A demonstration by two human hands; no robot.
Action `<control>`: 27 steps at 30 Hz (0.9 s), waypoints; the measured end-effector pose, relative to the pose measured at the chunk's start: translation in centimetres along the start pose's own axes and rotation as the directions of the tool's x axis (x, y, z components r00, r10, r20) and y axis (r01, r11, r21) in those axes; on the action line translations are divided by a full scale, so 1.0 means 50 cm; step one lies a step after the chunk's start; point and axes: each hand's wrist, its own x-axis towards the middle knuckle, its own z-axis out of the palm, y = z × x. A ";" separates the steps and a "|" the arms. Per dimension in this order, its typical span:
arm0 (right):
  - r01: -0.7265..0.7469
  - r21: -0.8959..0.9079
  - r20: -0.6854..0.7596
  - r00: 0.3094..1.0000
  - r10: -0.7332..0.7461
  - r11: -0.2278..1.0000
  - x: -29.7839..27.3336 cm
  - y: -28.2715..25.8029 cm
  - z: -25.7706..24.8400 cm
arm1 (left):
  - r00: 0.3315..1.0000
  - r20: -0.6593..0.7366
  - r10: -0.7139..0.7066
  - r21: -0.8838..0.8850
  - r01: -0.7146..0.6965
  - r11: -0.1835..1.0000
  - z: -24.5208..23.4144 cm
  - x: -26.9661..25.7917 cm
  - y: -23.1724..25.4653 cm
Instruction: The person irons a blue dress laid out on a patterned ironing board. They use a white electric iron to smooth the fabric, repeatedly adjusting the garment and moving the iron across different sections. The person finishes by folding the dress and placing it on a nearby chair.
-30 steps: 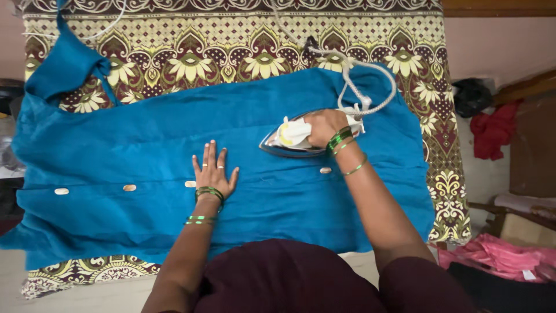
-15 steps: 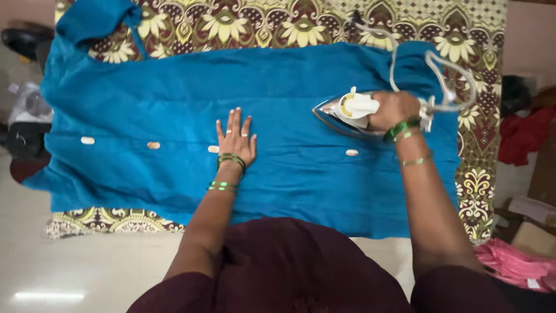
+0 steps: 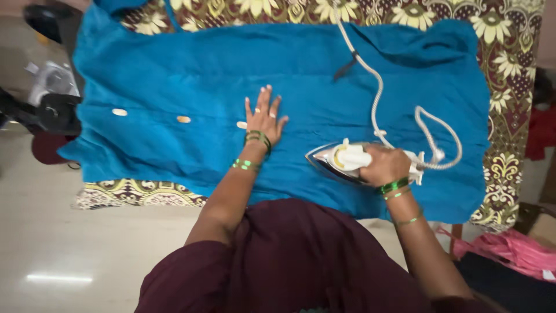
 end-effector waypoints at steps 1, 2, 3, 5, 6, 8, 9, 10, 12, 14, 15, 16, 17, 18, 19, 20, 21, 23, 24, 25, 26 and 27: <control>0.018 -0.015 -0.011 1.000 -0.018 1.000 -0.003 -0.003 0.011 | 1.000 0.013 0.015 -0.017 -0.015 1.000 -0.017 -0.023 -0.002; -0.019 -0.053 -0.036 0.999 0.017 0.998 -0.003 -0.007 0.024 | 0.999 0.029 0.028 -0.034 -0.027 0.999 -0.034 -0.054 -0.007; -0.058 -0.090 -0.062 0.997 0.052 0.994 -0.002 -0.011 0.037 | 0.998 0.043 0.035 -0.026 -0.033 0.999 -0.053 -0.083 -0.019; -0.130 -0.155 -0.070 0.990 0.121 0.979 -0.005 -0.024 0.060 | 0.996 0.079 0.049 -0.016 -0.047 0.999 -0.087 -0.158 -0.050; -0.159 -0.187 -0.057 0.987 0.150 0.969 0.008 -0.026 0.071 | 0.997 0.080 0.014 -0.009 -0.014 1.000 -0.101 -0.188 -0.066; -0.224 -0.232 -0.026 0.974 0.224 0.947 0.042 -0.032 0.089 | 0.996 0.077 -0.053 0.003 0.053 0.999 -0.126 -0.242 -0.103; -0.261 -0.245 -0.007 0.963 0.268 0.934 0.062 -0.037 0.096 | 0.997 0.040 -0.064 -0.012 0.065 0.998 -0.137 -0.265 -0.126; -0.297 -0.259 0.014 0.950 0.311 0.919 0.080 -0.043 0.102 | 0.997 0.004 -0.076 -0.028 0.076 0.997 -0.146 -0.290 -0.150; -0.299 -0.244 0.032 0.948 0.316 0.922 0.110 -0.062 0.108 | 0.995 -0.059 -0.075 -0.046 0.072 0.996 -0.150 -0.320 -0.181; -0.292 -0.229 0.090 0.943 0.319 0.928 0.138 -0.090 0.110 | 0.993 -0.112 -0.043 -0.049 0.038 0.998 -0.152 -0.334 -0.210; -0.283 -0.223 0.139 0.938 0.318 0.933 0.152 -0.108 0.111 | 0.993 -0.114 -0.036 -0.041 0.032 0.999 -0.151 -0.337 -0.220; -0.275 -0.220 0.187 0.930 0.318 0.936 0.158 -0.125 0.107 | 0.993 -0.115 -0.028 -0.036 0.024 0.999 -0.145 -0.338 -0.222; -0.242 -0.184 0.216 0.936 0.279 0.953 0.158 -0.148 0.108 | 0.993 -0.116 -0.019 -0.031 0.016 0.999 -0.141 -0.339 -0.225; -0.211 -0.149 0.240 0.940 0.243 0.966 0.159 -0.174 0.111 | 0.993 -0.114 -0.019 -0.026 0.016 1.000 -0.139 -0.339 -0.228; -0.181 -0.115 0.264 0.942 0.206 0.977 0.161 -0.199 0.114 | 0.994 -0.112 -0.018 -0.021 0.016 1.000 -0.136 -0.340 -0.229; -0.155 -0.102 0.265 0.948 0.177 0.983 0.157 -0.225 0.119 | 0.994 -0.105 -0.012 -0.017 0.010 1.000 -0.135 -0.339 -0.230; -0.128 -0.089 0.266 0.953 0.147 0.988 0.156 -0.250 0.127 | 0.995 -0.104 -0.005 -0.004 0.005 1.000 -0.135 -0.335 -0.232; -0.150 -0.007 0.262 0.954 0.146 0.989 0.145 -0.297 0.146 | 0.996 -0.086 0.019 0.018 -0.018 1.000 -0.136 -0.337 -0.240; -0.159 -0.026 0.245 0.956 0.161 0.987 0.136 -0.316 0.150 | 0.997 -0.072 0.028 0.034 -0.026 0.999 -0.139 -0.335 -0.240; -0.170 -0.046 0.228 0.958 0.175 0.984 0.125 -0.330 0.151 | 0.998 -0.058 0.037 0.051 -0.034 0.998 -0.145 -0.335 -0.242; -0.187 -0.049 0.220 0.956 0.193 0.981 0.118 -0.337 0.150 | 0.998 -0.044 0.046 0.067 -0.043 0.997 -0.149 -0.333 -0.243; -0.205 -0.053 0.211 0.954 0.211 0.977 0.112 -0.341 0.149 | 0.998 -0.032 0.054 0.071 -0.051 0.996 -0.152 -0.328 -0.245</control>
